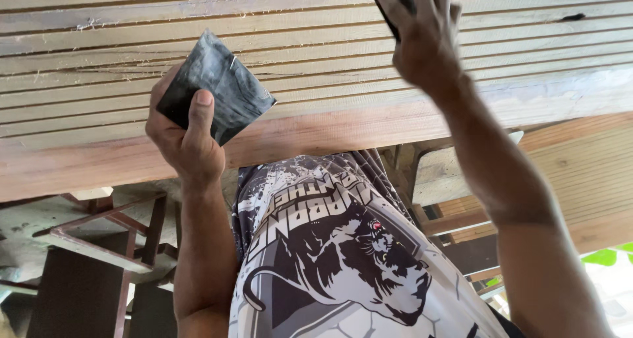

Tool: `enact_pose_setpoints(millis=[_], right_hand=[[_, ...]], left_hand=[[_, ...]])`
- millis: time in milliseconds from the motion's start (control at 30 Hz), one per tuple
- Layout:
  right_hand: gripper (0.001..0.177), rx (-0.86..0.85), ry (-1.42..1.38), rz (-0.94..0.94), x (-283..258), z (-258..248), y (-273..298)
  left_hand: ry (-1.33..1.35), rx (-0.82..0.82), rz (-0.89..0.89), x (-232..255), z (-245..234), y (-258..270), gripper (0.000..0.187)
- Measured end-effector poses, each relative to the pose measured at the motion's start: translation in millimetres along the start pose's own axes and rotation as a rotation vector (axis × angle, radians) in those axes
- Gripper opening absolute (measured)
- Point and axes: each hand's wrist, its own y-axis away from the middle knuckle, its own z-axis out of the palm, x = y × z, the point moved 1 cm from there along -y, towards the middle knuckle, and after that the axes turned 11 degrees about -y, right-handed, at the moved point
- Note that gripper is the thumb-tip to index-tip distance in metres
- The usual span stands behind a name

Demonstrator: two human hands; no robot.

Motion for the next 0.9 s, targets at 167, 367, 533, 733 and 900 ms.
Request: enact_pose_setpoints(millis=[167,367,533,733,900], right_hand=[[0.079,0.304,0.121,0.021,15.1,96.9,43.7],[0.084,0.359,0.073,0.056,8.1,124.5,34.5],[0.082,0.356,0.129,0.044,6.9,117.4,28.7],[0.079,0.259,0.121,0.090,1.2,118.2,33.9],[0.076,0.255,-0.035,0.184,-4.7,81.2,40.5]], left_hand=[[-0.007,-0.045,0.015,3.8,11.5,-1.4,0.033],[-0.052,-0.077,0.047,10.9,12.7,1.2,0.033],[-0.070,-0.046,0.019,6.9,8.2,-2.8,0.031],[-0.029,-0.041,0.061,7.3,10.5,0.8,0.031],[-0.028,-0.031,0.019,11.5,10.7,8.8,0.029]])
